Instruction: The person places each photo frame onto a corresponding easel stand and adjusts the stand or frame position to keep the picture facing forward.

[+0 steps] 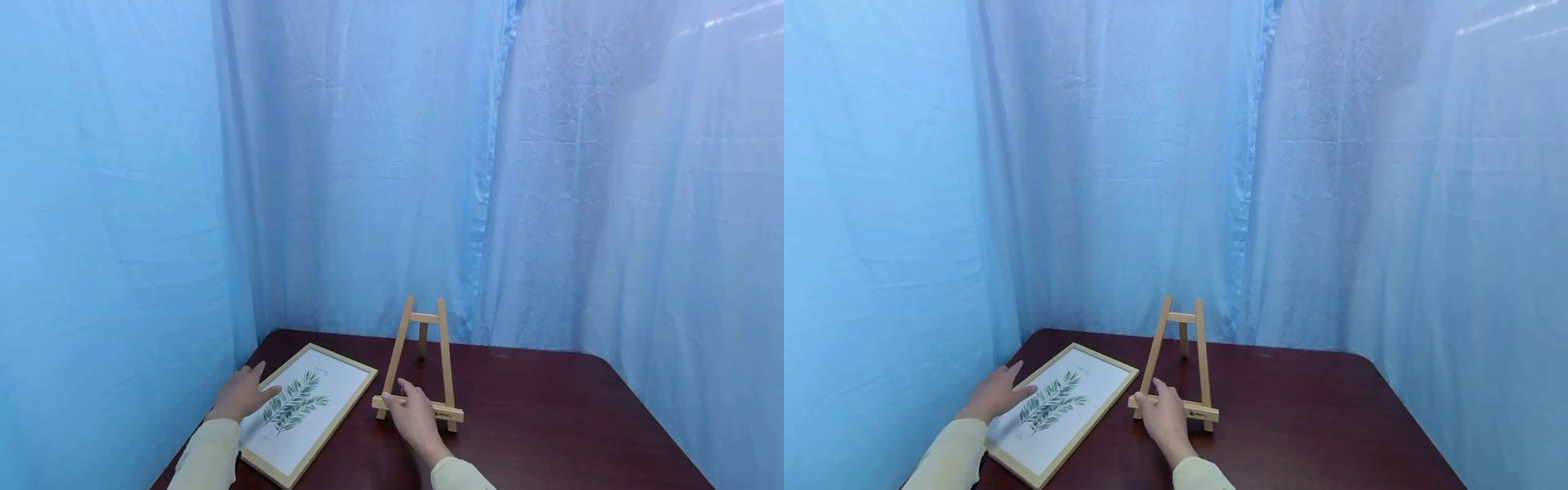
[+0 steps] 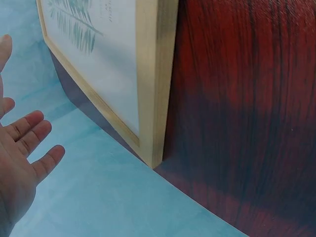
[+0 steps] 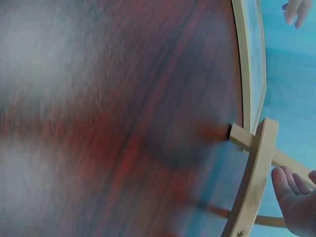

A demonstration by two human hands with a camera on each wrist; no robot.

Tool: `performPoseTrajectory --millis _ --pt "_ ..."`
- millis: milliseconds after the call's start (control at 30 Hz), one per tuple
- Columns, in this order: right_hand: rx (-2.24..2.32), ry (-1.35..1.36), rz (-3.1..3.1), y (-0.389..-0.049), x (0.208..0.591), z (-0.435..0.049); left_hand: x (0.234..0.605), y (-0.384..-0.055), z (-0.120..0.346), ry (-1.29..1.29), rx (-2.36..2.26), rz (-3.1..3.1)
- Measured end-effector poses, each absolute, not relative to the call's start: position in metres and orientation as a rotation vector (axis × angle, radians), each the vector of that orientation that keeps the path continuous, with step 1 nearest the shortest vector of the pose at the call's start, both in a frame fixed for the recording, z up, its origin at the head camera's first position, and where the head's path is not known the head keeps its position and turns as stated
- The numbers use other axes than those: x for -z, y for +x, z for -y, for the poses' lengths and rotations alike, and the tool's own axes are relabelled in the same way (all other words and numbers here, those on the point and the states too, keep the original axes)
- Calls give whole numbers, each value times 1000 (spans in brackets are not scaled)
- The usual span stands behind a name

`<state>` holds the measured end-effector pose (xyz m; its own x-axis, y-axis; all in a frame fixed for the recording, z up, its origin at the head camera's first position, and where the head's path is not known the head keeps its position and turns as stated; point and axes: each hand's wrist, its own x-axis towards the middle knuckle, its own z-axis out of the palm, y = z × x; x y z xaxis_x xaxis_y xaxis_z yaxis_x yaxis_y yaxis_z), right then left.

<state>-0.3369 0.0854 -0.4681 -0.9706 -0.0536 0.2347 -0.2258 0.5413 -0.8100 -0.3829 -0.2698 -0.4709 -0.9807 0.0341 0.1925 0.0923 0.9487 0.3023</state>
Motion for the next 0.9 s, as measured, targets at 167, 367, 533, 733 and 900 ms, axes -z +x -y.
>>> performPoseTrajectory --millis 167,367,533,733,900 --pt "-1460 235 2592 -334 473 -76 475 -383 276 -83 485 2922" --pt "-1458 238 2578 -330 477 -65 481 -382 283 -81 470 2930" --pt "-1488 262 2536 -326 481 -55 484 -383 288 -56 472 2961" --pt "-1472 266 2519 -322 488 -44 488 -382 292 -32 458 2978" --pt "-1455 267 2521 -318 493 -38 490 -381 293 -5 477 2986"
